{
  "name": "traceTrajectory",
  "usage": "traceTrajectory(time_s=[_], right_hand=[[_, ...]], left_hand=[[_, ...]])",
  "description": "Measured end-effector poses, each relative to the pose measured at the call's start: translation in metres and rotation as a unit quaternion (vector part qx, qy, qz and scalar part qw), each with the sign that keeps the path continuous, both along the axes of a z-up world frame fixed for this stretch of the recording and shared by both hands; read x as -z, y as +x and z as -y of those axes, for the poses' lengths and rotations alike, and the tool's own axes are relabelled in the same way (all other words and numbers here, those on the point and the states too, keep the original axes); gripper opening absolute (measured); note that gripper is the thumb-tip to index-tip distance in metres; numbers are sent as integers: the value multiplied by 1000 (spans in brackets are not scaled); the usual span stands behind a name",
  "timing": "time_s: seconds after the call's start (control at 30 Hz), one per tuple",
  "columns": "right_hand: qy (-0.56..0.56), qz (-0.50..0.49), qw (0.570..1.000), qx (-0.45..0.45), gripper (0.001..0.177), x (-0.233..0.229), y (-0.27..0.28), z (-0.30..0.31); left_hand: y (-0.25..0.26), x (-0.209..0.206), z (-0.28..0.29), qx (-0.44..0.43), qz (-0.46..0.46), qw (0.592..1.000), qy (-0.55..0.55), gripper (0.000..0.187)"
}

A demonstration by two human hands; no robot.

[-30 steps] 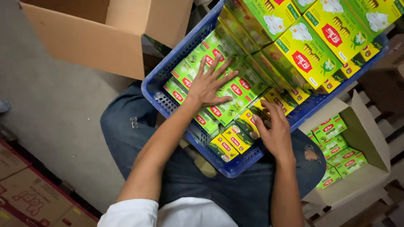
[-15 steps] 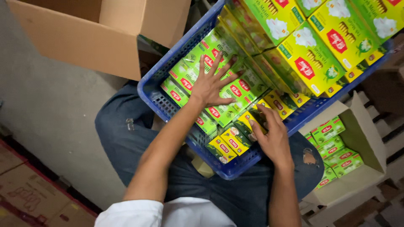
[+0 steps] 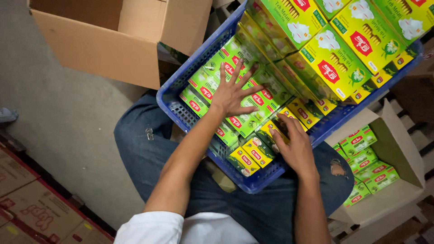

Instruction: The person sits on the floor with a blue crate on their lap and repeatedly transfers small green and yellow boxes from the crate into a larger cardboard box. The person handles the boxes one at a time or in small groups, arranging them neatly inside the cardboard box.

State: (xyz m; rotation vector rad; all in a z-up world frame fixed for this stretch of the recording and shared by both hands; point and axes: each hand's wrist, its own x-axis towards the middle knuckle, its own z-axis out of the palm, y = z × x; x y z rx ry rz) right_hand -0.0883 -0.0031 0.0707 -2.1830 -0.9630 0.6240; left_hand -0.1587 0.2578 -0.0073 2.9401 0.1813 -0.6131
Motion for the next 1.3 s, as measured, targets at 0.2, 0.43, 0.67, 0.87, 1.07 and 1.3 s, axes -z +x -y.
traceTrajectory(time_s=[0.2,0.43,0.67,0.87,1.07,1.3], right_hand=[[24,4,1000,-4,48,-6,-4,-1],[73,86,990,89,36,-39,-12,87],[126,109,898,408,20,23,-41,265],[49,49,851,520,26,136,-59,371],[-94,40,817,568,40,212,-8,444],[-183,124,773,595,72,276,69,491]], left_hand=[[0,2,3,1,4,1000,-1,80],[3,28,18,-15,39,999,-19,68],[22,17,108,-36,339,896,-285,21],[79,-20,189,41,352,874,-331,34],[139,-40,254,138,319,838,-421,34],[152,-30,275,151,277,870,-379,31]])
